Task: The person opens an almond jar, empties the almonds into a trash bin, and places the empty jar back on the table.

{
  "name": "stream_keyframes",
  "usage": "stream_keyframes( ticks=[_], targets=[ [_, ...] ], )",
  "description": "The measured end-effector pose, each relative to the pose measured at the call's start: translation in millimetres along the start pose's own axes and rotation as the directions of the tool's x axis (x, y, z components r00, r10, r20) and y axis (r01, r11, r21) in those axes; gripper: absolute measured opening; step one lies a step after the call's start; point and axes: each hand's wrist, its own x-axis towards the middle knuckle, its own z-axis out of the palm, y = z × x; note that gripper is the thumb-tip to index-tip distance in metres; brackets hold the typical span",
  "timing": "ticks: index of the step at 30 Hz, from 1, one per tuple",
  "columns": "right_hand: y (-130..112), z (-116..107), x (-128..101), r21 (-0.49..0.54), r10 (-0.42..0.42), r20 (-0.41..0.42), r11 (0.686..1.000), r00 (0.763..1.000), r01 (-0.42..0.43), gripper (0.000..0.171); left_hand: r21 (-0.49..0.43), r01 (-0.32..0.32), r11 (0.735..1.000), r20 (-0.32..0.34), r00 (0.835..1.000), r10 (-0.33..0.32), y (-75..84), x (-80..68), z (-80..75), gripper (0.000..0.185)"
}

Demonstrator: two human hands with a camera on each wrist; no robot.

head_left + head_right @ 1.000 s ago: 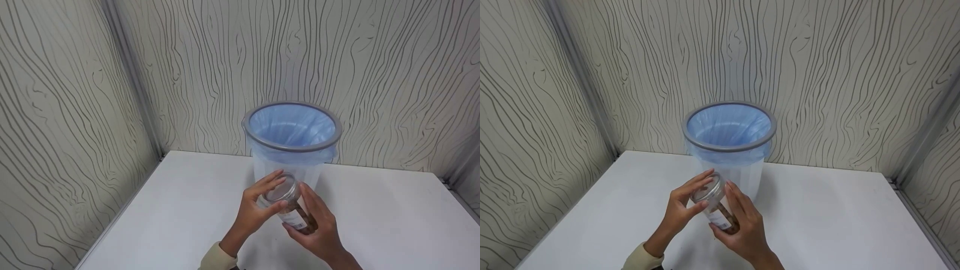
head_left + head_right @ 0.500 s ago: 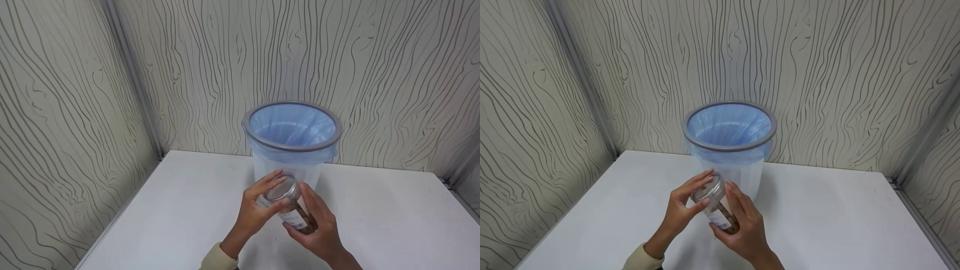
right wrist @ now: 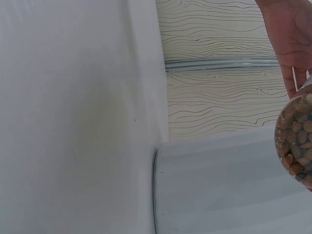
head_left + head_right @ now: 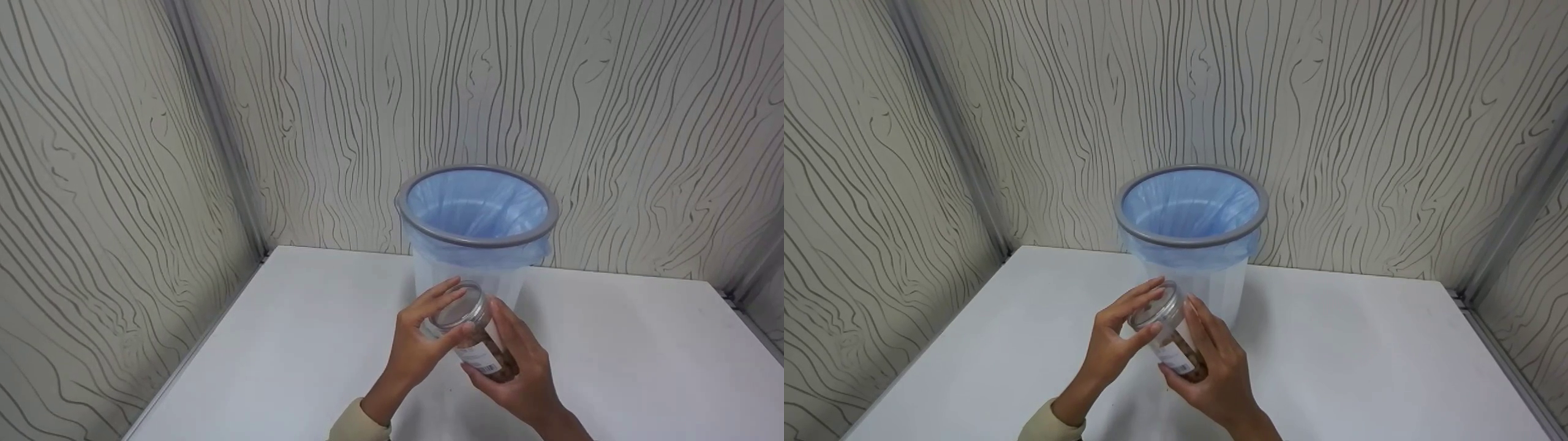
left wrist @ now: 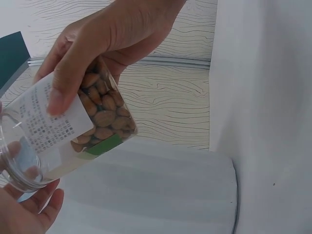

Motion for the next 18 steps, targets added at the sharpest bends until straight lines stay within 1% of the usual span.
stream_keyframes(
  ticks=[3, 8, 13, 18],
  targets=[
    [-0.2, 0.1, 0.3, 0.004, -0.003, -0.001, 1.0, 1.0, 0.003, 0.085, 0.012, 0.007, 1.0, -0.008, 1.0, -0.007, 1.3, 0.0, 0.7, 0.044],
    [-0.7, -0.1, 0.4, -0.005, -0.004, 0.0, 1.0, 1.0, 0.004, 0.084, 0.008, 0.05, 0.999, 0.0, 0.999, -0.05, 2.0, -1.1, 0.9, 0.043],
    [-0.7, 0.0, 0.6, -0.012, -0.005, -0.001, 1.0, 1.0, 0.005, 0.084, 0.018, 0.04, 0.999, -0.008, 0.999, -0.04, 2.0, -1.2, 1.4, 0.042],
    [-0.3, -0.1, 0.5, -0.012, -0.005, 0.0, 1.0, 1.0, 0.005, 0.084, 0.021, 0.047, 0.999, -0.018, 0.999, -0.046, 2.4, -1.4, 2.1, 0.042]
  ],
)
